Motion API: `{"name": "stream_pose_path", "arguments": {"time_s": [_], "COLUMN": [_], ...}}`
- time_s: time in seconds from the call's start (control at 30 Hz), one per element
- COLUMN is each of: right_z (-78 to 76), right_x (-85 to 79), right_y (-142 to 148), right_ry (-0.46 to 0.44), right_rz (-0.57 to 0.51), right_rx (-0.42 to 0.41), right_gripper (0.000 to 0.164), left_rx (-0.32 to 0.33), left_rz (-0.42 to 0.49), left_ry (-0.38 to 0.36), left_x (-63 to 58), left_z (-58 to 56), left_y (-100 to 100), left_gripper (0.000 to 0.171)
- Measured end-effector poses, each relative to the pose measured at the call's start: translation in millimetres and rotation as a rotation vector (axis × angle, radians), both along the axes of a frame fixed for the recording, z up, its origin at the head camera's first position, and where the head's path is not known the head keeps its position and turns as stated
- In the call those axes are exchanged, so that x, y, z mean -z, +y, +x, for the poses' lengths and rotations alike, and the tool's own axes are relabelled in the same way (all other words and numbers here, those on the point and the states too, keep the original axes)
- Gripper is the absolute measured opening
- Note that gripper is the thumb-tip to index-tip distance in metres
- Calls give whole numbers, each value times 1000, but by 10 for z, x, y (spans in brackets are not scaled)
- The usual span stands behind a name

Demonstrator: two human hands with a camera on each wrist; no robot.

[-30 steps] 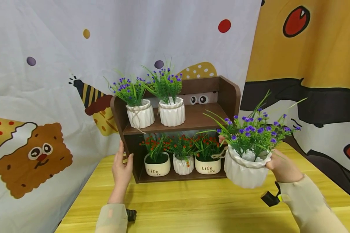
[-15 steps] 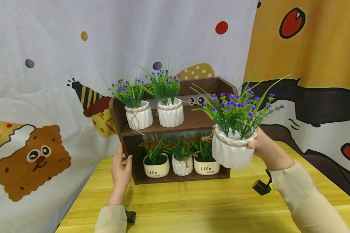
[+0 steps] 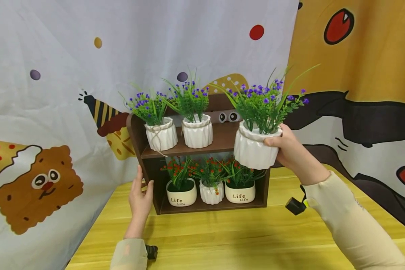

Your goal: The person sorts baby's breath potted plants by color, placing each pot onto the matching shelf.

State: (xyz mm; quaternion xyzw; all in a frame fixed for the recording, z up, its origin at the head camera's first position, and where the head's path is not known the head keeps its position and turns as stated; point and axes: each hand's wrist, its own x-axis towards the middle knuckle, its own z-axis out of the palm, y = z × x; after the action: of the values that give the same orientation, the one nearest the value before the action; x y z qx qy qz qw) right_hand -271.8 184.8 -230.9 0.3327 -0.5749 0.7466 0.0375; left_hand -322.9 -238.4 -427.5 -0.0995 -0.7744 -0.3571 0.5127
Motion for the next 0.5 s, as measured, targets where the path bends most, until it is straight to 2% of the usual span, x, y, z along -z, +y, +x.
{"name": "stream_pose_path", "arguments": {"time_s": [0.2,0.5], "right_z": [-59,-309], "right_x": [-179,-262], "right_y": [-119,-239], "right_ry": [-112,-148], "right_rz": [57,117], "right_rx": [85,131], "right_gripper": [32,45], "left_rx": [-3,6], "left_rz": [-1,17], "left_ry": [-7,-22], "left_x": [-5,-5], "left_z": [13,6], "left_y": [1,-2], "left_gripper": [71,71]}}
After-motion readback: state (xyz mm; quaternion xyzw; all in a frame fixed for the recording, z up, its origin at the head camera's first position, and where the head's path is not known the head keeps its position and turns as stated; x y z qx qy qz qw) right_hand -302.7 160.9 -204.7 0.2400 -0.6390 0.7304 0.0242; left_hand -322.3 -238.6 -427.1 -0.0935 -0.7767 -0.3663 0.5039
